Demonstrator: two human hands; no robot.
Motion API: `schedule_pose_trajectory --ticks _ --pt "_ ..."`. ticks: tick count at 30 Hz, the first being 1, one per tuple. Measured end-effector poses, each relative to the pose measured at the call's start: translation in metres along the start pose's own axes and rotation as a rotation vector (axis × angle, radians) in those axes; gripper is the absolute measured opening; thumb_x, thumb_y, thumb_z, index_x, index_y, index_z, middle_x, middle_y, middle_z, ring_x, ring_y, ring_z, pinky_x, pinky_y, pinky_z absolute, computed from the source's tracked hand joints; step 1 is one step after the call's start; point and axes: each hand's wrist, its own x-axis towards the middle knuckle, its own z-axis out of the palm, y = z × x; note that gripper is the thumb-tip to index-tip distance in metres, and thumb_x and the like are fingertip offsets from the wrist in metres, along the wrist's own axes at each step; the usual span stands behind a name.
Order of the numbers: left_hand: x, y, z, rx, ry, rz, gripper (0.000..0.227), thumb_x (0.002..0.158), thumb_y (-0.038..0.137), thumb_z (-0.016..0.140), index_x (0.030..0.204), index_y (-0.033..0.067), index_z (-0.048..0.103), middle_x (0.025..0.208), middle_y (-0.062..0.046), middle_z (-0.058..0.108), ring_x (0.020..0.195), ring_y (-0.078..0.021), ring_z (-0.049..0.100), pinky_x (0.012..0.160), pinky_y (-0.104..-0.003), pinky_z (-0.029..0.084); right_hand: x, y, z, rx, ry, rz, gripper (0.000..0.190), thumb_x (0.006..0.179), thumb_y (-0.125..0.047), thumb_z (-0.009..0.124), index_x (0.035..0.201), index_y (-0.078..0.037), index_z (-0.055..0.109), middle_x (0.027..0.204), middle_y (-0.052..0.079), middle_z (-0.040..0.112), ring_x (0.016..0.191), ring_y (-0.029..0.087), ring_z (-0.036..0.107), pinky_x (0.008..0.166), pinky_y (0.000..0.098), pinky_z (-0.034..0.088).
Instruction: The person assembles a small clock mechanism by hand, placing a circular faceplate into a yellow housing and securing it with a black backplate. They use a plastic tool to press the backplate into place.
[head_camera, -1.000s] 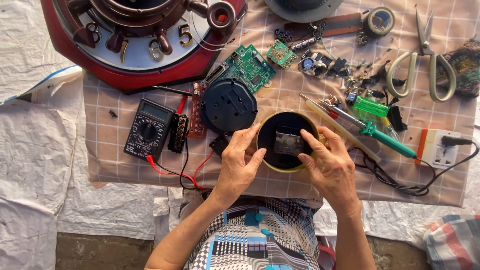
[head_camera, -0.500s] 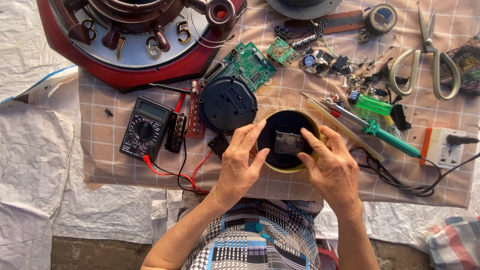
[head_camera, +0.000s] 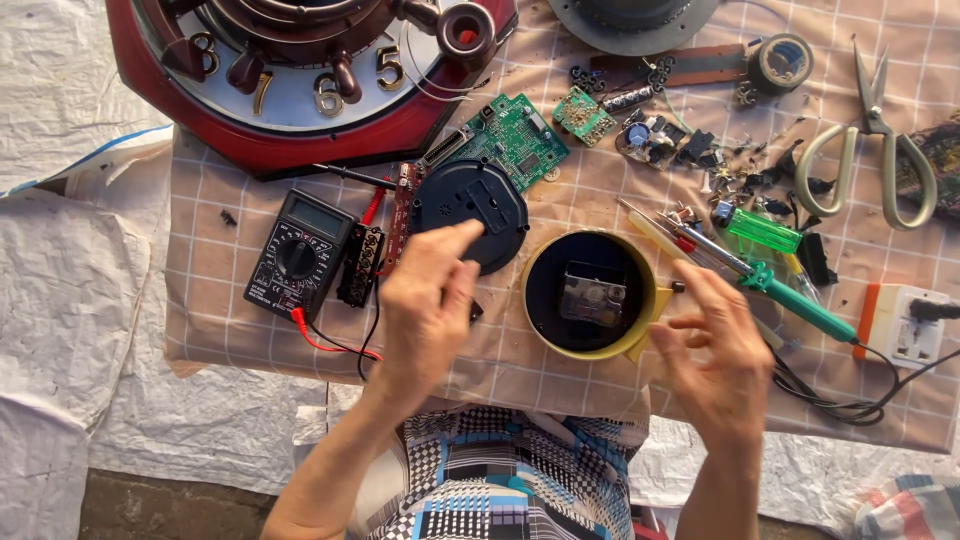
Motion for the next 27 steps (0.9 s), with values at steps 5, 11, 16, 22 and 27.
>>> schedule_pose_trajectory --ticks 5,11,16,22,27 --pt "0.017 -0.013 -0.031 0.192 0.082 0.003 0.036 0.073 -0.009 0.060 0.107 -0.0020 0.052 0.097 -0.014 0.055 0.076 -0.0196 0.056 0.065 -0.025 0.050 -0.019 0.010 -0.015 0.139 0.210 0.128 0.045 0.076 -0.002 0.060 0.119 0.006 0.049 0.111 0.020 0.057 0.073 0.018 0.055 0.064 0.0277 0.049" --pt "0.025 -0.040 -0.029 0.361 -0.066 0.078 0.053 0.063 0.008 0.073 0.111 -0.0008 0.052 0.109 -0.015 0.056 0.104 -0.0280 0.048 0.094 -0.037 0.038 -0.038 0.008 -0.013 0.125 0.211 0.218 0.040 0.075 0.001 0.060 0.114 0.009 0.052 0.111 0.023 0.056 0.073 0.021 0.054 0.063 0.0269 0.045" --pt "0.019 -0.060 -0.009 0.620 -0.311 0.049 0.096 0.052 0.047 0.078 0.130 0.0147 0.031 0.133 -0.022 0.026 0.125 -0.0391 0.020 0.101 -0.050 0.017 -0.041 0.004 -0.011 0.171 0.200 0.252 0.038 0.075 0.004 0.058 0.112 0.010 0.051 0.116 0.021 0.052 0.074 0.019 0.052 0.066 0.0253 0.043" --pt "0.019 -0.066 0.000 0.699 -0.280 0.088 0.081 0.052 0.042 0.079 0.118 0.0158 0.040 0.127 -0.017 0.033 0.122 -0.0356 0.024 0.099 -0.059 0.013 -0.045 0.004 -0.007 0.142 0.187 0.244 0.037 0.073 0.001 0.060 0.110 0.006 0.054 0.116 0.020 0.054 0.073 0.019 0.055 0.066 0.0259 0.047" --pt "0.019 -0.055 -0.006 0.600 -0.210 0.109 0.067 0.053 0.034 0.080 0.109 0.0155 0.048 0.120 -0.011 0.039 0.120 -0.0298 0.026 0.100 -0.058 0.001 -0.046 0.006 -0.006 0.124 0.183 0.237 0.036 0.074 0.000 0.061 0.109 0.005 0.054 0.115 0.019 0.055 0.074 0.018 0.056 0.066 0.0252 0.047"
